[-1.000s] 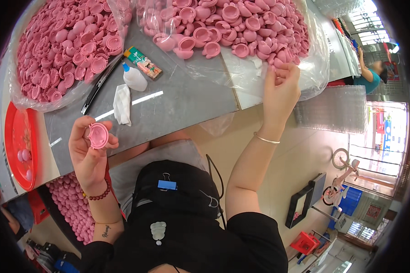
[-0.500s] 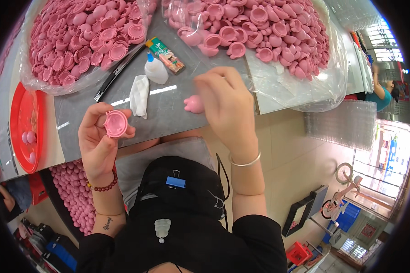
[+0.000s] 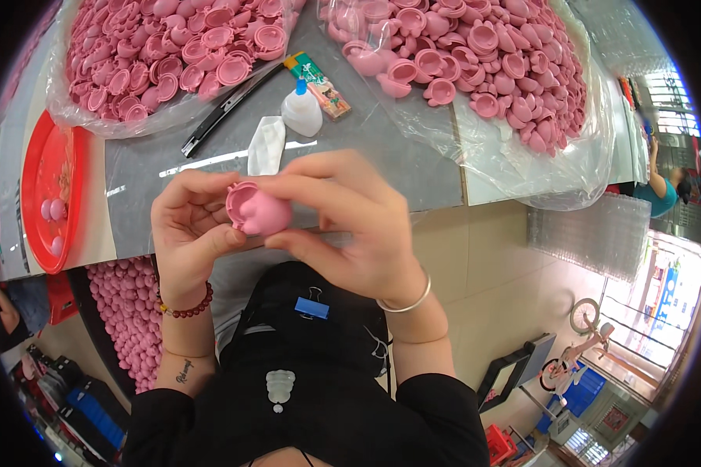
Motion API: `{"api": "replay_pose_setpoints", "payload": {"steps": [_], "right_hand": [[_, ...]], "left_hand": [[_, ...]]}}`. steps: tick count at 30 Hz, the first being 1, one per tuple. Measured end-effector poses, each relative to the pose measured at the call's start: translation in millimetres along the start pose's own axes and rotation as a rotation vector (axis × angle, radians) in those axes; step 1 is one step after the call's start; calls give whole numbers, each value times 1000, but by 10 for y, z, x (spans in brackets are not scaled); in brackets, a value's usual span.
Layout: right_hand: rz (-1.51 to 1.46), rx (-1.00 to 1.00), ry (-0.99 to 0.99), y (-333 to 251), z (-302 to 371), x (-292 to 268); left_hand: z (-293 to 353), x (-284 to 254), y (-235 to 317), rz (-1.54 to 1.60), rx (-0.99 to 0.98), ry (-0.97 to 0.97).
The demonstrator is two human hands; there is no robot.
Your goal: The person assembles small pink plastic parts by applying glue from a bottle and joining the components together by hand.
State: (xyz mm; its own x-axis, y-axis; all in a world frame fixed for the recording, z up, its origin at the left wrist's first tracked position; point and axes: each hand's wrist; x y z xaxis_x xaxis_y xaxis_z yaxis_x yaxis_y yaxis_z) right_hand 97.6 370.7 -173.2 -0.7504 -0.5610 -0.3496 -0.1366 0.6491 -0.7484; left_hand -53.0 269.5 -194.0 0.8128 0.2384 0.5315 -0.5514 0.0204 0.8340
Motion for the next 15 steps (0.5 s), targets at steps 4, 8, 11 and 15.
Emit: {"api": "replay_pose_setpoints", "payload": {"steps": [4, 8, 11, 15], "right_hand": [[18, -91, -57, 103, -3, 55], [11, -78, -49, 116, 17, 67], [-41, -77, -1, 153, 46, 97], [-23, -42, -9, 133, 45, 106]], "left_hand": [[-6, 5, -20, -26, 17, -2], [-10, -1, -28, -103, 69, -11], [-13, -4, -20, -112, 59, -26], [-20, -18, -34, -133, 68, -37]]}}
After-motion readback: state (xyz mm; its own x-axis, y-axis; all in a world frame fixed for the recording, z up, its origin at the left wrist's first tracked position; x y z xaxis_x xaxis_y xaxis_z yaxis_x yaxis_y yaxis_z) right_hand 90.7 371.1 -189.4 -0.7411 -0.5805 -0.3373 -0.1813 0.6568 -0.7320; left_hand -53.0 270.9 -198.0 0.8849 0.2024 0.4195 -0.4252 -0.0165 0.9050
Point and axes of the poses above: each hand's wrist, its own z-axis away from the middle knuckle, its own x-axis out of the palm, y = z × x, and after that the axes turned 11 degrees about -x, right-handed
